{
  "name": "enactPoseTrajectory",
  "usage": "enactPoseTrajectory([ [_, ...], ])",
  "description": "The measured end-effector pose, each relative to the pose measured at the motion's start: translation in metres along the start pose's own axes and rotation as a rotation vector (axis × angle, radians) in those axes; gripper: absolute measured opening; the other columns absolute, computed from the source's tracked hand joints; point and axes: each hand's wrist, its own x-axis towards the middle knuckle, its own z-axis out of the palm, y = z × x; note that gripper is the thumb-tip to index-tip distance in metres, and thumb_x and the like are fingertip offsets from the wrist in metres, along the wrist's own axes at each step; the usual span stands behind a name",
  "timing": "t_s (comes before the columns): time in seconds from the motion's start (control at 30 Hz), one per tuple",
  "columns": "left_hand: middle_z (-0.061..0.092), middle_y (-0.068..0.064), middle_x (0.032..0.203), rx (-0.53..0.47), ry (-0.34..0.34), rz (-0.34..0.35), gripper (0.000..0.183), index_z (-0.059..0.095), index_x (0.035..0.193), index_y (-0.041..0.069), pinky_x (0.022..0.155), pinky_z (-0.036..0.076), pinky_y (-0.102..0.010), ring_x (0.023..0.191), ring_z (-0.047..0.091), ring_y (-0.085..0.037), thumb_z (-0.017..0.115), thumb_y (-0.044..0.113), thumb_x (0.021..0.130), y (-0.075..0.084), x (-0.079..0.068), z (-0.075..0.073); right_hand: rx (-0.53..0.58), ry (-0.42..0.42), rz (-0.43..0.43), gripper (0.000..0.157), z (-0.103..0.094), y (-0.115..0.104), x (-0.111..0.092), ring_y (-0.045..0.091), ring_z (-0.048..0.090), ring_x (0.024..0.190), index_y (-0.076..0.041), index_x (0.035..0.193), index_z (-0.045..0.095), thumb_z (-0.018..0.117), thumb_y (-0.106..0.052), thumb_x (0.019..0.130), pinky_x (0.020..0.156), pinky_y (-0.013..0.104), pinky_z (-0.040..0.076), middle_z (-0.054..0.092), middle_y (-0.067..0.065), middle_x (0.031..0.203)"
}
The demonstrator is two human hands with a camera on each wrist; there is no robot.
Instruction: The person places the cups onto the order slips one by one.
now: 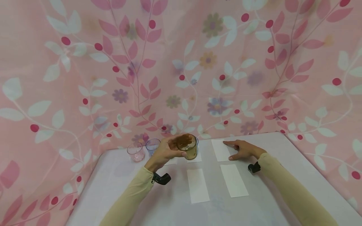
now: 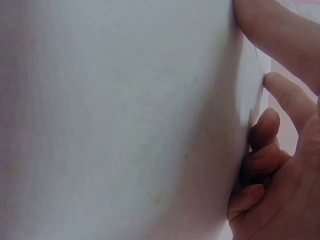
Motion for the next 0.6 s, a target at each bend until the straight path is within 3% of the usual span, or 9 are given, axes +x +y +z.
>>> enactPoseTrajectory([
  [0.13,0.056,-0.029,0.151,0.01,-0.034,-0.023,0.07,0.053,0.151,-0.002,0.116,0.051,-0.043,0.141,0.054,-0.048,0.083,-0.002,0.088,-0.006,0.014,0.012,0.005,0.008,-0.005,0.092,0.0,0.0,0.001,0.021,0.04,0.09,-0.015,0.163,0.044,0.088,-0.04,0.086,0.076,0.037,0.035,0.045,0.007,0.095],
  [0.33,0.062,-0.02,0.148,0.079,-0.069,-0.045,0.066,0.058,0.149,0.002,0.12,0.048,-0.045,0.142,0.057,-0.039,0.084,-0.001,0.088,-0.017,0.033,0.034,0.011,0.013,-0.006,0.093,0.002,0.001,0.002,0.02,0.041,0.088,-0.015,0.162,0.045,0.089,-0.041,0.085,0.076,0.036,0.035,0.044,0.006,0.092],
  [0.6,0.064,-0.019,0.147,0.11,-0.018,-0.055,0.066,0.057,0.148,0.001,0.12,0.046,-0.053,0.136,0.063,-0.034,0.084,-0.002,0.088,-0.041,0.055,0.06,0.005,0.022,-0.018,0.092,0.001,0.0,0.001,0.02,0.041,0.086,-0.014,0.161,0.046,0.09,-0.04,0.084,0.076,0.037,0.036,0.043,0.005,0.091],
])
